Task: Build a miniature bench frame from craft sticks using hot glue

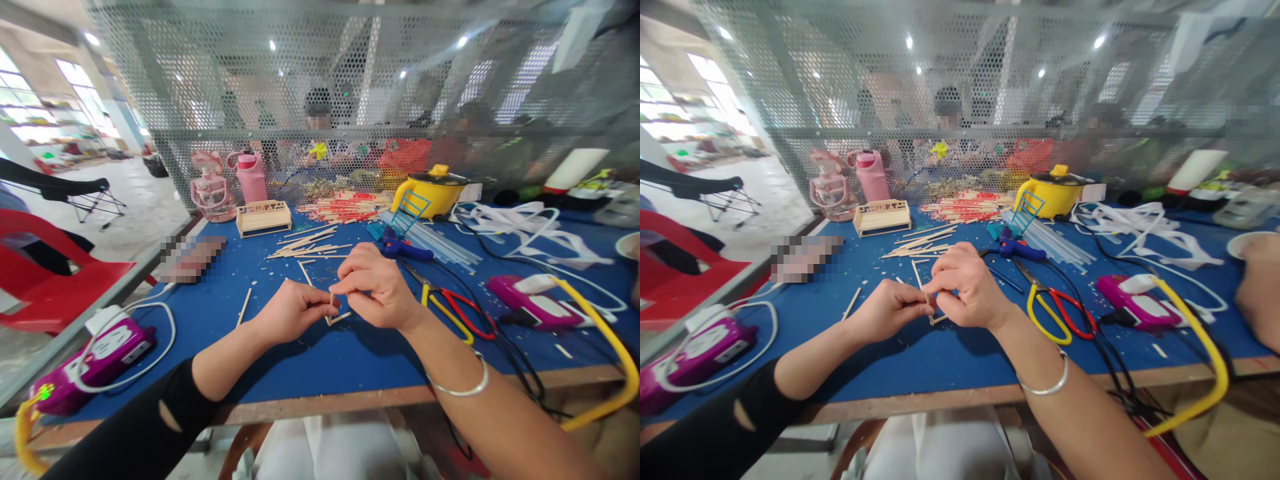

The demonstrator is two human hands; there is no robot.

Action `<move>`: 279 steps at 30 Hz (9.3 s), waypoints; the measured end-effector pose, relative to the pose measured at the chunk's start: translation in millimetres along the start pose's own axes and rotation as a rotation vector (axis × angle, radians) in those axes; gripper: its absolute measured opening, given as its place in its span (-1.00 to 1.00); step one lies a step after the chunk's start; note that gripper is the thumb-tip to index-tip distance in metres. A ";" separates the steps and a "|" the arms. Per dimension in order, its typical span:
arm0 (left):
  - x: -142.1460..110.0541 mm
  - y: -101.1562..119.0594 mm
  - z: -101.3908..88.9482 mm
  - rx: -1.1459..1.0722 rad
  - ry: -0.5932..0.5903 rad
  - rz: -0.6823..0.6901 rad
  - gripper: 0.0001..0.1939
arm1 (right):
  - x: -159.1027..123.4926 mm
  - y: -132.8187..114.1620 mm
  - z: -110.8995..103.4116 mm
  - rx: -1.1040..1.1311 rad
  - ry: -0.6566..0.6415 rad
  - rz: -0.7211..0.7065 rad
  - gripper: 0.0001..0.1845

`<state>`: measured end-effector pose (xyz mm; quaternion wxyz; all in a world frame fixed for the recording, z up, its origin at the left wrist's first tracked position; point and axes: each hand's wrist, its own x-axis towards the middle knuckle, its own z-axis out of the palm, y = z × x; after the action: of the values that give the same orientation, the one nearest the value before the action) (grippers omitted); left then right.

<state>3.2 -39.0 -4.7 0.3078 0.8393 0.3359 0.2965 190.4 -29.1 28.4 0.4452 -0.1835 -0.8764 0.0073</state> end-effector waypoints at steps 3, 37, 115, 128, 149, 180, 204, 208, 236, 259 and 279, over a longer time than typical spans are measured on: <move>0.3 0.2 -0.1 0.013 0.001 0.002 -0.72 | 0.1 0.2 0.5 0.004 0.001 -0.004 -0.77; -2.6 -2.2 1.2 -0.040 -0.007 -0.033 -0.72 | -2.3 -2.0 -1.0 0.027 0.029 0.017 -0.68; 5.0 -12.8 2.7 -0.026 0.052 -0.048 -0.68 | -19.1 1.0 21.3 0.380 -0.083 0.651 -0.78; 4.7 -31.0 -17.5 0.140 -0.032 0.103 -0.78 | -18.0 -2.8 14.4 0.199 -0.183 0.601 -0.81; 11.2 -34.6 1.0 0.434 -0.136 0.254 -0.85 | -21.0 -2.9 15.8 0.096 -0.423 0.488 -0.84; 8.5 -39.8 -0.5 0.385 -0.131 0.263 -0.82 | -18.8 -5.3 10.2 0.213 -0.470 0.555 -0.84; 8.8 -43.1 0.6 0.353 -0.117 0.265 -0.81 | -22.1 -0.1 13.1 0.215 -0.502 0.593 -0.86; 8.9 -43.6 0.5 0.358 -0.115 0.270 -0.80 | -22.0 0.6 14.1 0.196 -0.506 0.582 -0.86; 7.4 -41.9 0.0 0.366 -0.111 0.254 -0.82 | -21.5 -1.1 13.6 0.073 -0.539 0.406 -0.83; 7.2 -39.0 -0.2 0.374 -0.121 0.241 -0.82 | -22.2 0.0 15.5 0.045 -0.548 0.392 -0.84; 15.7 -40.2 -50.9 0.259 0.917 -0.302 -0.65 | -23.5 2.5 16.8 0.057 -0.541 0.401 -0.84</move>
<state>-38.7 12.4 3.4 0.0610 0.5959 0.5886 0.5428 190.6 -32.0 -0.4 0.1912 -0.3312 -0.9087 0.1676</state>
